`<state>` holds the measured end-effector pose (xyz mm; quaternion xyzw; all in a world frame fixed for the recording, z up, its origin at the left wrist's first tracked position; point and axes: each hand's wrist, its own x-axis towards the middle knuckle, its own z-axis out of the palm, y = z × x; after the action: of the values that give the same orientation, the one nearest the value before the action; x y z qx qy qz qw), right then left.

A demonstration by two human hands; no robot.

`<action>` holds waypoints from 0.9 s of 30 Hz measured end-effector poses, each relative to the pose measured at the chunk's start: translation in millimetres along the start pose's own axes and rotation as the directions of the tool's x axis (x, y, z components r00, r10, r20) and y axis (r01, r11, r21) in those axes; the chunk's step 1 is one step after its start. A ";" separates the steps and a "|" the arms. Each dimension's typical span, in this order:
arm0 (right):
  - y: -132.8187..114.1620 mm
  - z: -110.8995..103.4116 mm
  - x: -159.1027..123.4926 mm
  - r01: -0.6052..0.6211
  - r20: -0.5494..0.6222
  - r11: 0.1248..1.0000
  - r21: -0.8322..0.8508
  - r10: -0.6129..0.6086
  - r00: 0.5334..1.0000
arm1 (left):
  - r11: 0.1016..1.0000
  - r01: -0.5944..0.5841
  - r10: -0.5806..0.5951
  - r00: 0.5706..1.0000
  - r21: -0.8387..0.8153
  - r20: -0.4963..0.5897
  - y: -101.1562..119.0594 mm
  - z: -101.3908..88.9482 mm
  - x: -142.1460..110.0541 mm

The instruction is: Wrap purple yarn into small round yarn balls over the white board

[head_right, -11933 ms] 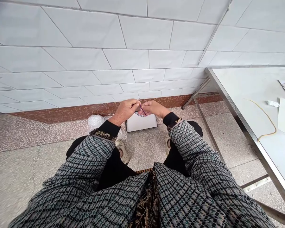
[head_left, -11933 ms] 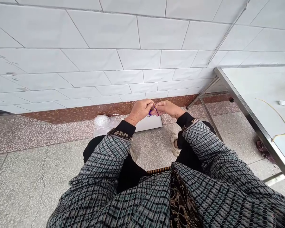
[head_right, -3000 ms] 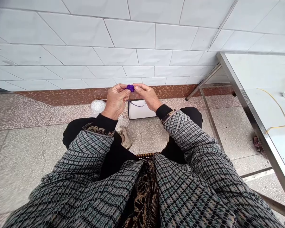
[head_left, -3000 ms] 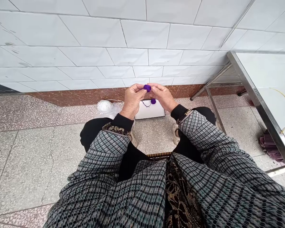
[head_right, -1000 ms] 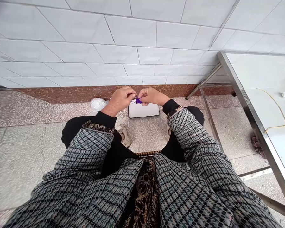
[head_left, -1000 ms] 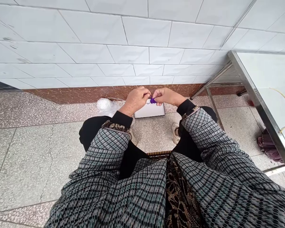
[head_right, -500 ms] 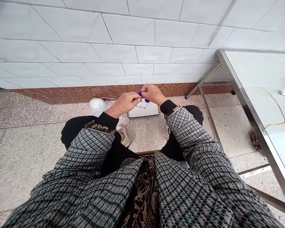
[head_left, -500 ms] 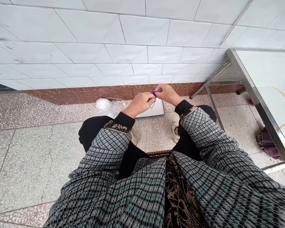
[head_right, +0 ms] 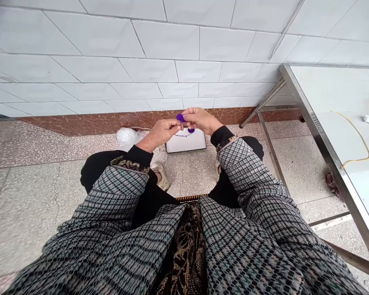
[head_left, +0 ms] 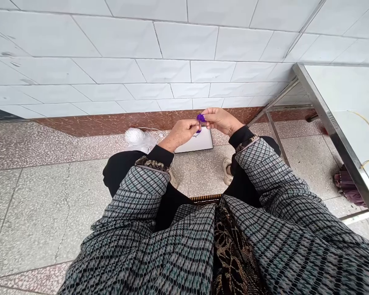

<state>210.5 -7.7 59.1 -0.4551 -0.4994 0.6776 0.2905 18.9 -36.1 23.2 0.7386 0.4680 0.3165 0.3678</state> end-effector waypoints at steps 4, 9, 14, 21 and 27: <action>3.3 4.8 6.1 0.042 -0.169 0.998 -0.036 -0.047 0.984 | 0.997 -0.041 0.037 0.997 0.061 0.067 3.7 3.1 -3.0; 7.0 8.0 7.9 0.067 -0.269 0.810 -0.582 -0.269 0.925 | 0.983 -0.125 0.109 0.987 0.136 0.116 3.2 2.6 -4.4; 8.1 5.3 2.7 0.103 -0.036 0.510 -0.854 -0.255 0.966 | 0.947 -0.161 0.140 0.986 0.280 0.092 -5.4 -1.1 -3.2; 0.4 -0.4 -4.8 0.010 0.221 0.878 -0.479 0.109 0.969 | 0.990 -0.066 0.069 0.997 0.122 -0.022 -8.1 -3.0 -1.2; 2.3 0.8 -2.0 -0.015 0.073 0.999 0.046 0.012 0.997 | 0.989 0.059 -0.080 0.985 -0.138 -0.155 -2.0 4.6 1.7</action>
<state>210.8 -10.6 57.6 -0.4266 -0.4905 0.7072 0.2781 22.4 -35.1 19.2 0.6678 0.4994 0.3920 0.3884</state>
